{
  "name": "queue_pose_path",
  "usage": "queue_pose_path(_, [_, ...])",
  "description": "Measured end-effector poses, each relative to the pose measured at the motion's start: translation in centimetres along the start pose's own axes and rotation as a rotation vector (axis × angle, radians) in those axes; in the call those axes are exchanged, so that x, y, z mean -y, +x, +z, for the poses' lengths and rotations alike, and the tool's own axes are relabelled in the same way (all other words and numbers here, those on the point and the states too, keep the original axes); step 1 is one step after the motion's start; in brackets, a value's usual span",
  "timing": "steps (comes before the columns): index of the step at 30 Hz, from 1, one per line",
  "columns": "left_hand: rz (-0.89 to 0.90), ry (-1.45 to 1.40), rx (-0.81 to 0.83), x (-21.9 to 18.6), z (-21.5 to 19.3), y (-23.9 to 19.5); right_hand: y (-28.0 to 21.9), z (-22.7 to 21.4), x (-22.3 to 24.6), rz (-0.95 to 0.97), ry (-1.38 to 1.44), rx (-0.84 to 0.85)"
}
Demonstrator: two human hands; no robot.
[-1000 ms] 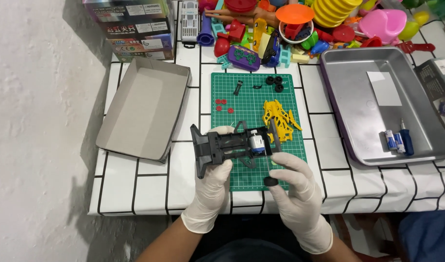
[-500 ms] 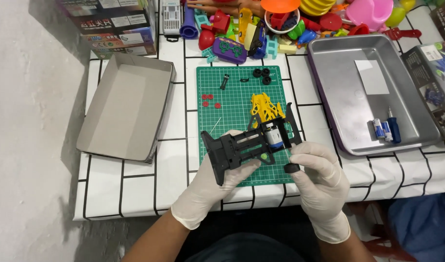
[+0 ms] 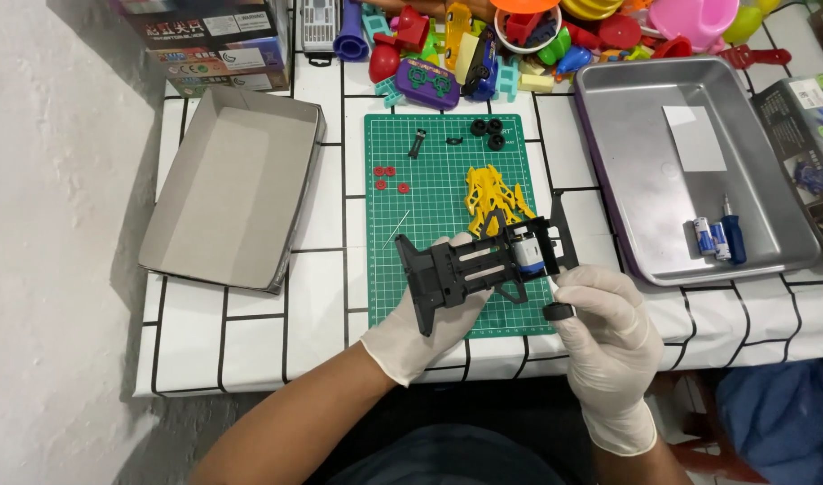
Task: Assembling a mini 4WD toy car chassis, including installing batteries and securing components with tools.
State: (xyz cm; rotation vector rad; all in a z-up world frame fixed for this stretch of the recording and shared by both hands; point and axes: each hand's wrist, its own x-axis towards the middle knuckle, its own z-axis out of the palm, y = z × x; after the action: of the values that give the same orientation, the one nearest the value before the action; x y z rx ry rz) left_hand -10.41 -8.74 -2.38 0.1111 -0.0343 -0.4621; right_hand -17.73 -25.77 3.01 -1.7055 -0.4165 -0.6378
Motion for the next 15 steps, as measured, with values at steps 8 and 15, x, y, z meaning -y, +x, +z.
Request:
queue_pose_path(8, [-0.134, -0.189, -0.349, -0.2, 0.3, 0.0, 0.3, 0.0, -0.4, -0.058, -0.012, -0.005])
queue_pose_path(15, [0.288, 2.219, -0.058, -7.7, 6.3, -0.9, 0.5, 0.0, -0.3, -0.071, -0.055, 0.007])
